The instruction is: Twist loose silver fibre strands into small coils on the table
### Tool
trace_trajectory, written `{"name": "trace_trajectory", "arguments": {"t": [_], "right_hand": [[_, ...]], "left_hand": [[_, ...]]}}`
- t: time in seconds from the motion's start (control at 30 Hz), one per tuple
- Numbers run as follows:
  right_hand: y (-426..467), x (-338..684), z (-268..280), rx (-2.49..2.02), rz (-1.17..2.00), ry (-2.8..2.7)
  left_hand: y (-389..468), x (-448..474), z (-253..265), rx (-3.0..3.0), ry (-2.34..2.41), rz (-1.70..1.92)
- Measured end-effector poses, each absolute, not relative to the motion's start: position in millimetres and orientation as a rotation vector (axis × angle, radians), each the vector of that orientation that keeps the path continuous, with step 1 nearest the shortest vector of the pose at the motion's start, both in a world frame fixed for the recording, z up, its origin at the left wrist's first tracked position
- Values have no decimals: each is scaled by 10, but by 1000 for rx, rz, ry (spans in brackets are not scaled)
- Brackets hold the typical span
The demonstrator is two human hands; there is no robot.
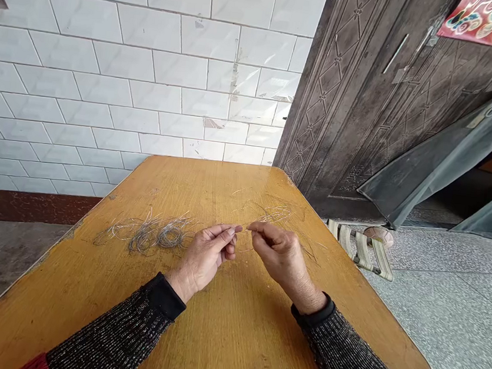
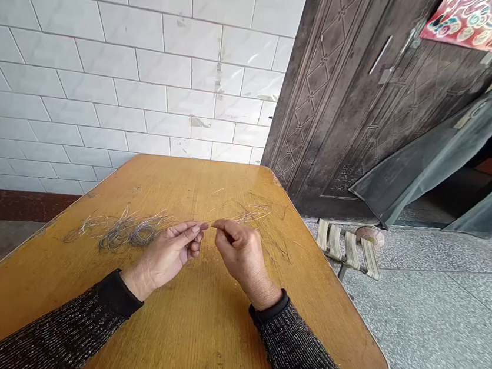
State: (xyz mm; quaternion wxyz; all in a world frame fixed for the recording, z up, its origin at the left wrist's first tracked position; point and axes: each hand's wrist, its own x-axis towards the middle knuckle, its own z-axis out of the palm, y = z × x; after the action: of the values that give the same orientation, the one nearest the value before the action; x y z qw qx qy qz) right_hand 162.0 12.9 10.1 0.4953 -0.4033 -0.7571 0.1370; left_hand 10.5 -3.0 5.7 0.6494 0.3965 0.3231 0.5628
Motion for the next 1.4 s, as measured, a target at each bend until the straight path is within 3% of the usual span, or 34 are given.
{"name": "trace_trajectory", "arguments": {"t": [0.53,1.4], "right_hand": [[48,1668,121,-1034,-407,-2233],[88,1642,32,-980,-461,-2211]], "left_hand": [[-8,73,-22,1182,826,1188],[-36,94,22,1336,994,1196]]}}
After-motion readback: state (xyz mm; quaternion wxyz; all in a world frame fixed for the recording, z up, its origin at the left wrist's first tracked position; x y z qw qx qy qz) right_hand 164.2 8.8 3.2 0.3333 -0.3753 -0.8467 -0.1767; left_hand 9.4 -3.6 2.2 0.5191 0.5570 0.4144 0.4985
